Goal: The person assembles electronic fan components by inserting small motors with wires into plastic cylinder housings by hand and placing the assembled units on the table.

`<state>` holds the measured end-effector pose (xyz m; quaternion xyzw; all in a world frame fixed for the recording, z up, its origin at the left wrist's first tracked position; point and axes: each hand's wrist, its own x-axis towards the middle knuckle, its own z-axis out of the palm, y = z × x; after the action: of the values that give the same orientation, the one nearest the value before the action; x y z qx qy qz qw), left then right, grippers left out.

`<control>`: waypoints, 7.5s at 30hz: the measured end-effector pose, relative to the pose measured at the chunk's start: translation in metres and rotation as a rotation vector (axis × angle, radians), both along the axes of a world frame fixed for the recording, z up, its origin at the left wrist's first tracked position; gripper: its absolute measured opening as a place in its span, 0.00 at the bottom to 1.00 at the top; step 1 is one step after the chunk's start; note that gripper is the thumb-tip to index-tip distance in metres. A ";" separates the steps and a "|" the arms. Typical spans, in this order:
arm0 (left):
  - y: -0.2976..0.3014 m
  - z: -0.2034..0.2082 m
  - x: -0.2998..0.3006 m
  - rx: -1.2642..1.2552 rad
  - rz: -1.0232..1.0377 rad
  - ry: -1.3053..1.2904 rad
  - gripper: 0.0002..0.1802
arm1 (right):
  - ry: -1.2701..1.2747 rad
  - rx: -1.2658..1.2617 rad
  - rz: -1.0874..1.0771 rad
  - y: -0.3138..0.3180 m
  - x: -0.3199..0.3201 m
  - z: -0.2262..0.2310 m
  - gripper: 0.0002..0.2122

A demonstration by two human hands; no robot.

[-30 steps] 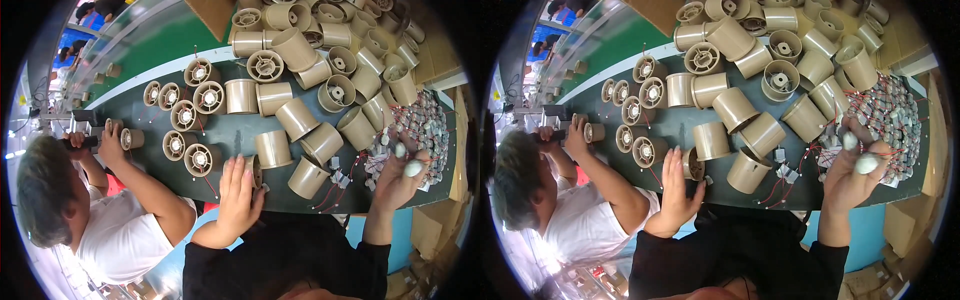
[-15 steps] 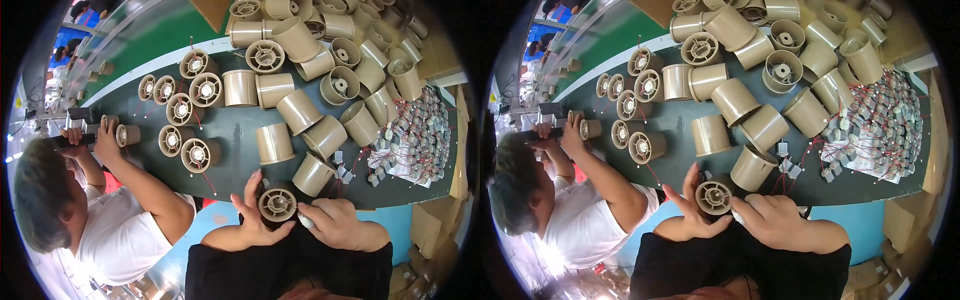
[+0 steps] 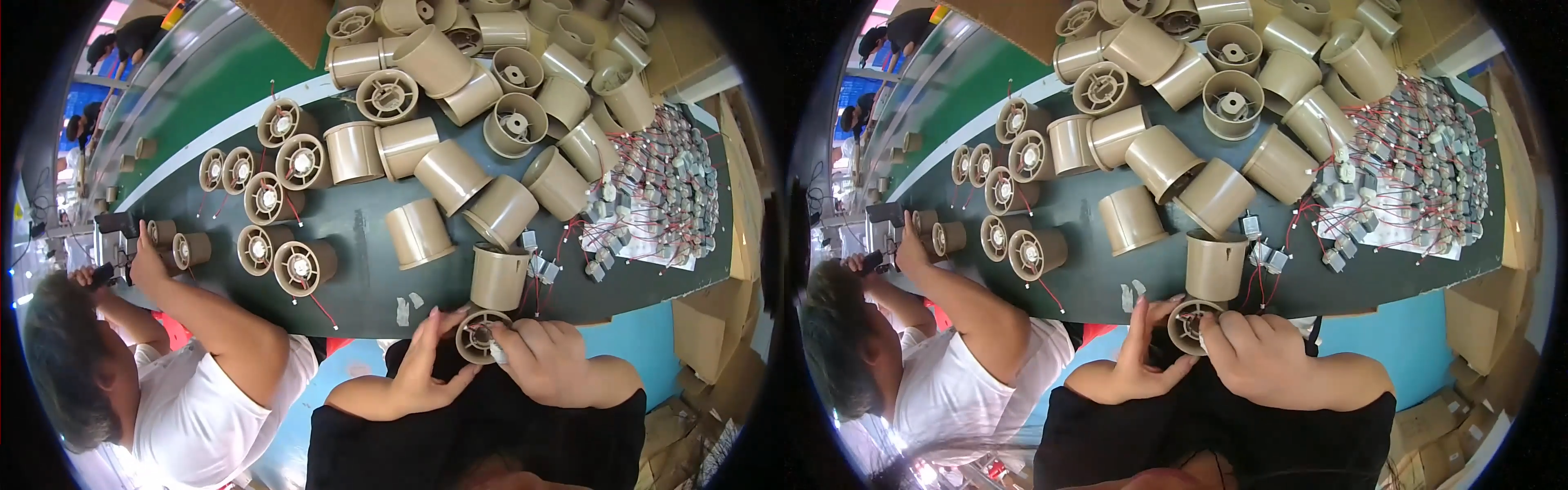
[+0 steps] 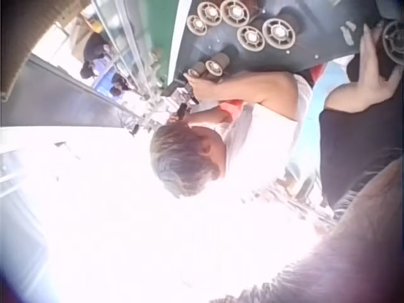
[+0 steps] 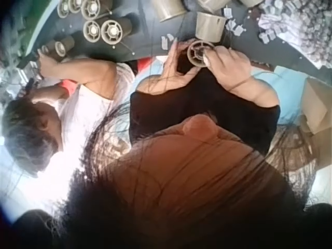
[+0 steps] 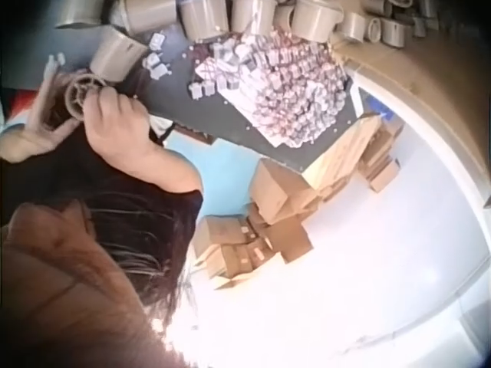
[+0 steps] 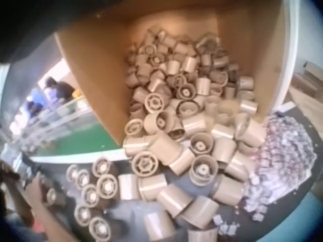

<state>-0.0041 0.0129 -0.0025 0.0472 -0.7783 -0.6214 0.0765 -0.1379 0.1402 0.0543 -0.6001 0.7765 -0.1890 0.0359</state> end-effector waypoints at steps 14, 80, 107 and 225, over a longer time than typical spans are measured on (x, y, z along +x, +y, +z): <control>0.004 0.001 -0.002 0.015 0.224 0.011 0.23 | -0.147 -0.112 0.120 0.000 -0.017 -0.004 0.11; -0.037 -0.004 0.006 -0.727 0.866 -0.034 0.41 | -0.073 -0.164 -0.008 0.048 -0.052 -0.043 0.13; 0.001 -0.014 -0.029 -0.071 0.300 0.103 0.34 | -0.653 -0.436 0.075 -0.023 -0.063 -0.023 0.18; 0.005 0.015 -0.044 -0.189 0.234 -0.156 0.42 | 0.005 -0.033 0.166 0.001 -0.055 0.004 0.17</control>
<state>-0.0481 0.0175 0.0128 0.1780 -0.8261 -0.5268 0.0919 -0.1924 0.1410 0.0586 -0.6634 0.7208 -0.1968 0.0395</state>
